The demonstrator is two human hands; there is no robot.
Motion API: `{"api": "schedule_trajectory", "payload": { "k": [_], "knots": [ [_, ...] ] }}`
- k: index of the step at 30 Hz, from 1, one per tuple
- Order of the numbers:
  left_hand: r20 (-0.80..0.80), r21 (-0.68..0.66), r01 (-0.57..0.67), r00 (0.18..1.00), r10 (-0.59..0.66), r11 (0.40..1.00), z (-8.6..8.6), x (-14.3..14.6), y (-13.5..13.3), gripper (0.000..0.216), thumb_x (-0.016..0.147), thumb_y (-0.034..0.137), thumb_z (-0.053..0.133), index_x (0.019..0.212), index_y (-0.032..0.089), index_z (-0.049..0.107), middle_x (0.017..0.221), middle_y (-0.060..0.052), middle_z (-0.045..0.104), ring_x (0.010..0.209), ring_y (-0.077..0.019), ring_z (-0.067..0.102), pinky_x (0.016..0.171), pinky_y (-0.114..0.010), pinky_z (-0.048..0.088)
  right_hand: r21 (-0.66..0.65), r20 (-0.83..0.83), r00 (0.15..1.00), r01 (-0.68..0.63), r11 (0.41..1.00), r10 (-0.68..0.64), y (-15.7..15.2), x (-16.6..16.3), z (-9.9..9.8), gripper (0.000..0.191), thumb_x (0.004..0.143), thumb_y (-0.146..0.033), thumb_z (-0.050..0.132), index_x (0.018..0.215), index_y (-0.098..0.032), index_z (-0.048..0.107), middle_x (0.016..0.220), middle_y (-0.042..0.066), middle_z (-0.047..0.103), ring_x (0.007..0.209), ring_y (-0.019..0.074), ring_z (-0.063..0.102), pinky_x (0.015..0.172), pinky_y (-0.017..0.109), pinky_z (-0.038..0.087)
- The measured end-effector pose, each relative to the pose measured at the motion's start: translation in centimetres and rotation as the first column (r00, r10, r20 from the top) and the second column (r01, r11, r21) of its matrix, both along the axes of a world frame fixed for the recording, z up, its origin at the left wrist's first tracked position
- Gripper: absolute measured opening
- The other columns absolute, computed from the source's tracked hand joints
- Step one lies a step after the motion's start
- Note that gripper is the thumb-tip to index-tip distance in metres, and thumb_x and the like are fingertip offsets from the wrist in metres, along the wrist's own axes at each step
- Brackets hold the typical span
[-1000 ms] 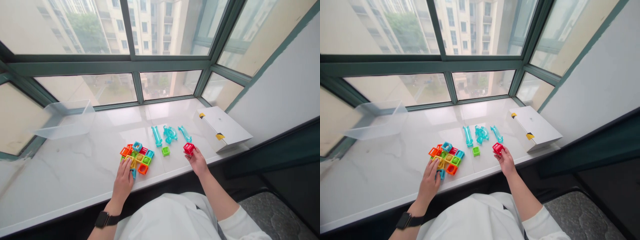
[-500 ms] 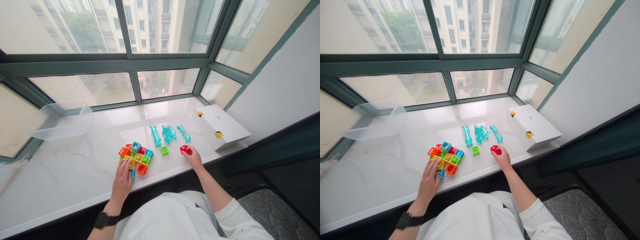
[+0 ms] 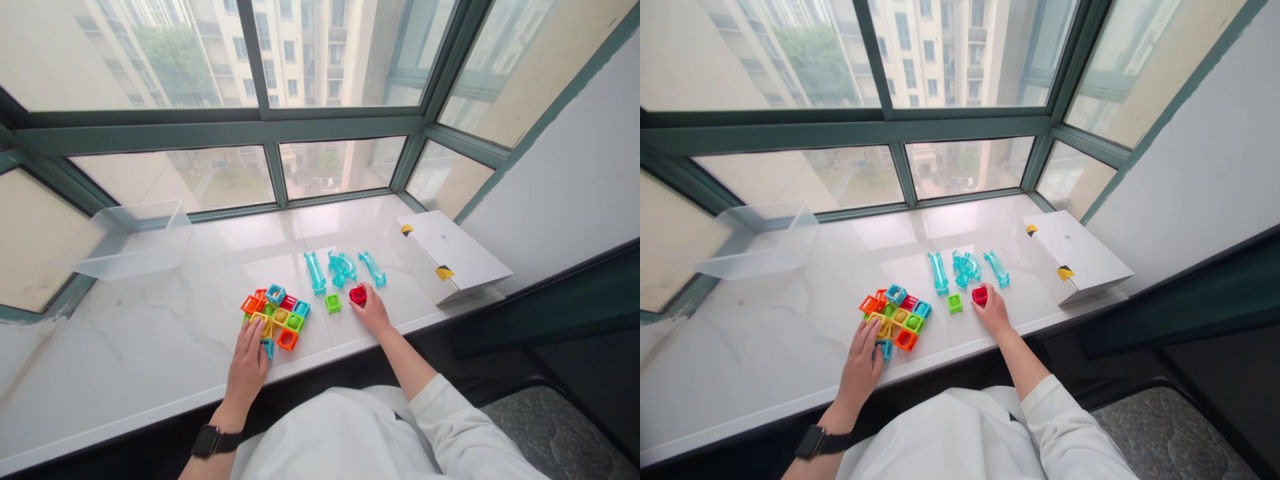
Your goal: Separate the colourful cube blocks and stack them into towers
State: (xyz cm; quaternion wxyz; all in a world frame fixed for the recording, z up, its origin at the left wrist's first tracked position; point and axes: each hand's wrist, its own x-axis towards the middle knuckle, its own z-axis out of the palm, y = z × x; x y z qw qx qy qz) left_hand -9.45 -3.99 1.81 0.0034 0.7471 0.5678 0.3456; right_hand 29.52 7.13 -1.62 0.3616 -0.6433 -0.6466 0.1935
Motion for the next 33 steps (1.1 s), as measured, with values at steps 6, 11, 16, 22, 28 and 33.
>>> {"api": "schedule_trajectory", "payload": {
  "k": [6, 11, 16, 22, 28, 33],
  "knots": [
    [0.025, 0.003, -0.008, 1.000, 0.008, 1.000, -0.2, 0.1, 0.1, 0.063, 0.107, 0.020, 0.040, 0.168, 0.031, 0.029, 0.164, -0.010, 0.049, 0.160, -0.0317, 0.035, 0.127, -0.061, 0.041, -0.002, 0.037, 0.999, -0.029, 1.000, 0.029, -0.3, 0.3, 0.0, 0.068, 0.085, -0.043, 0.069, 0.147, -0.021, 0.051, 0.137, 0.017, 0.069, 0.121, 0.0350, 0.068, 0.103, 0.056, 0.054],
    [0.019, 0.013, -0.003, 1.000, 0.003, 1.000, -0.1, 0.0, 0.0, 0.064, 0.106, 0.018, 0.041, 0.168, 0.032, 0.029, 0.164, -0.010, 0.049, 0.160, -0.0316, 0.034, 0.128, -0.060, 0.040, 0.056, 0.020, 0.997, -0.070, 0.996, 0.069, -0.8, 1.0, 0.1, 0.068, 0.089, -0.048, 0.069, 0.149, -0.021, 0.050, 0.143, 0.016, 0.063, 0.131, 0.0334, 0.061, 0.109, 0.054, 0.052],
    [0.025, 0.010, -0.003, 1.000, 0.003, 1.000, -0.3, 0.0, 0.0, 0.065, 0.106, 0.018, 0.042, 0.168, 0.031, 0.029, 0.164, -0.010, 0.049, 0.160, -0.0319, 0.035, 0.128, -0.060, 0.040, 0.130, 0.110, 0.988, 0.097, 0.987, -0.112, -0.6, 4.4, 0.4, 0.035, 0.104, -0.038, 0.042, 0.124, -0.021, 0.066, 0.122, 0.014, 0.068, 0.117, 0.0291, 0.062, 0.101, 0.047, 0.053],
    [0.020, 0.036, -0.008, 1.000, 0.007, 0.999, -0.3, 0.1, 0.1, 0.062, 0.106, 0.018, 0.041, 0.166, 0.028, 0.033, 0.162, -0.012, 0.050, 0.160, -0.0318, 0.035, 0.128, -0.060, 0.040, -0.007, 0.334, 0.925, 0.197, 0.980, -0.183, 1.4, 7.3, 0.8, 0.029, 0.101, -0.028, 0.048, 0.105, -0.019, 0.075, 0.113, 0.015, 0.071, 0.105, 0.0311, 0.059, 0.097, 0.045, 0.045],
    [-0.006, 0.031, -0.007, 1.000, 0.007, 1.000, -0.2, 0.0, 0.1, 0.064, 0.106, 0.018, 0.040, 0.169, 0.028, 0.029, 0.163, -0.012, 0.049, 0.159, -0.0332, 0.037, 0.126, -0.060, 0.042, -0.098, 0.423, 0.894, 0.208, 0.973, -0.148, 2.7, 6.7, 1.5, 0.026, 0.101, -0.026, 0.051, 0.109, -0.020, 0.076, 0.120, 0.014, 0.070, 0.106, 0.0292, 0.055, 0.091, 0.039, 0.039],
    [-0.008, 0.029, -0.016, 1.000, 0.016, 0.999, -0.3, 0.1, 0.0, 0.066, 0.106, 0.017, 0.041, 0.169, 0.029, 0.028, 0.164, -0.011, 0.049, 0.159, -0.0325, 0.036, 0.126, -0.059, 0.043, -0.123, 0.448, 0.886, 0.194, 0.973, -0.120, 3.6, 6.2, 1.8, 0.027, 0.102, -0.028, 0.051, 0.112, -0.021, 0.075, 0.123, 0.014, 0.069, 0.109, 0.0304, 0.056, 0.091, 0.040, 0.039]
  ]
}}
